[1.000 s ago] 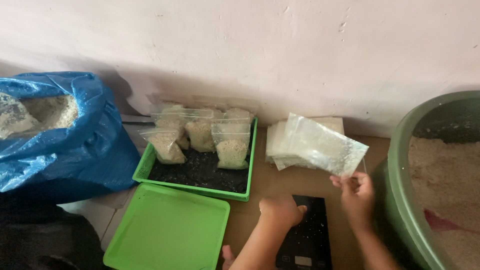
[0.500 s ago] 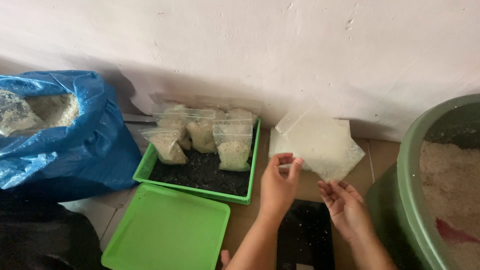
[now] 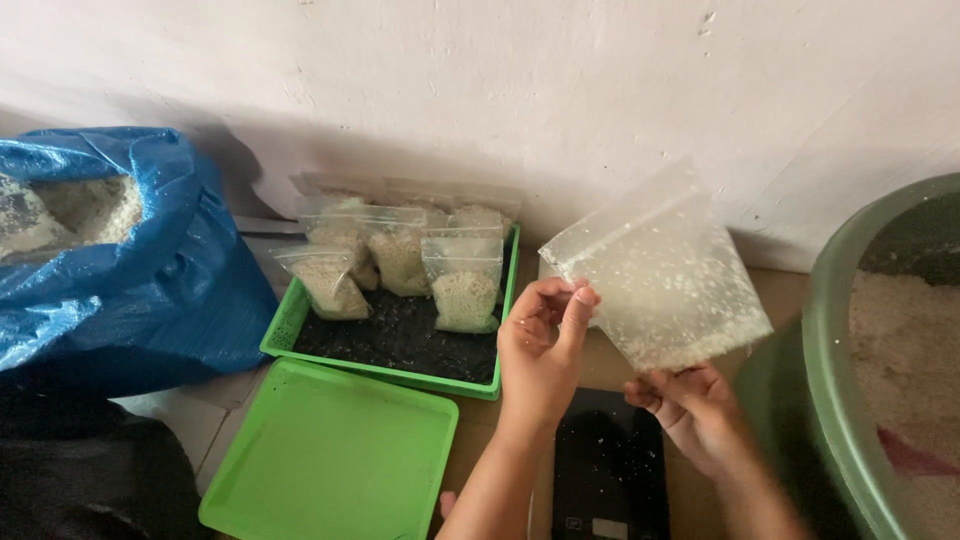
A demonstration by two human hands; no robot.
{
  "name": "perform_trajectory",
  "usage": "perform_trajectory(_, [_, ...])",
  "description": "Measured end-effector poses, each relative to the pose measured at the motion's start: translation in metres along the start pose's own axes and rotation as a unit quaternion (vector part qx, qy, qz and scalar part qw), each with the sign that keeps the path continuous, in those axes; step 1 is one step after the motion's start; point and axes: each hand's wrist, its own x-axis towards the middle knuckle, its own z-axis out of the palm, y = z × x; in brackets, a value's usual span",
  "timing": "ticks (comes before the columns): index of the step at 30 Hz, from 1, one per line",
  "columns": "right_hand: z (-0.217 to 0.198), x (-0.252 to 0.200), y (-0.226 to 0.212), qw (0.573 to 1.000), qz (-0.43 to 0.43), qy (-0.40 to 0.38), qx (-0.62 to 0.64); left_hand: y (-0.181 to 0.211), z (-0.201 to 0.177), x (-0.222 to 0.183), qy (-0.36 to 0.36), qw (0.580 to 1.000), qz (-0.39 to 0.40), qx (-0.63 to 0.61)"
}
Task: Scooping powder from a large basin into small plastic bags, weighing them on a digital scale, and organizing them in a tray.
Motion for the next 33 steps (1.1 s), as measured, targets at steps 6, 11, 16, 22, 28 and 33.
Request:
perform_trajectory(6, [0.008, -0.004, -0.025, 0.981, -0.124, -0.126, 0.085, 0.026, 0.003, -0.008, -0.029, 0.991, 0.095, 0.085])
perform_trajectory(11, [-0.001, -0.012, -0.039, 0.984, -0.15, -0.053, 0.078, 0.033, 0.002, -0.009, -0.047, 0.99, 0.099, 0.09])
perform_trajectory(16, [0.005, -0.015, -0.046, 0.984, -0.169, -0.036, 0.049, 0.039, 0.002, -0.011, -0.065, 0.989, 0.095, 0.097])
perform_trajectory(22, [0.006, -0.017, -0.045, 0.984, -0.161, -0.049, 0.064, 0.044, 0.002, -0.014, -0.083, 0.991, 0.082, 0.067])
perform_trajectory(28, [0.006, -0.017, -0.044, 0.984, -0.161, -0.058, 0.058, 0.042, 0.0, -0.015, -0.106, 0.993, 0.054, 0.015])
perform_trajectory(33, [0.004, -0.017, -0.045, 0.982, -0.16, -0.077, 0.068, 0.04, -0.001, -0.015, -0.108, 0.994, 0.003, -0.022])
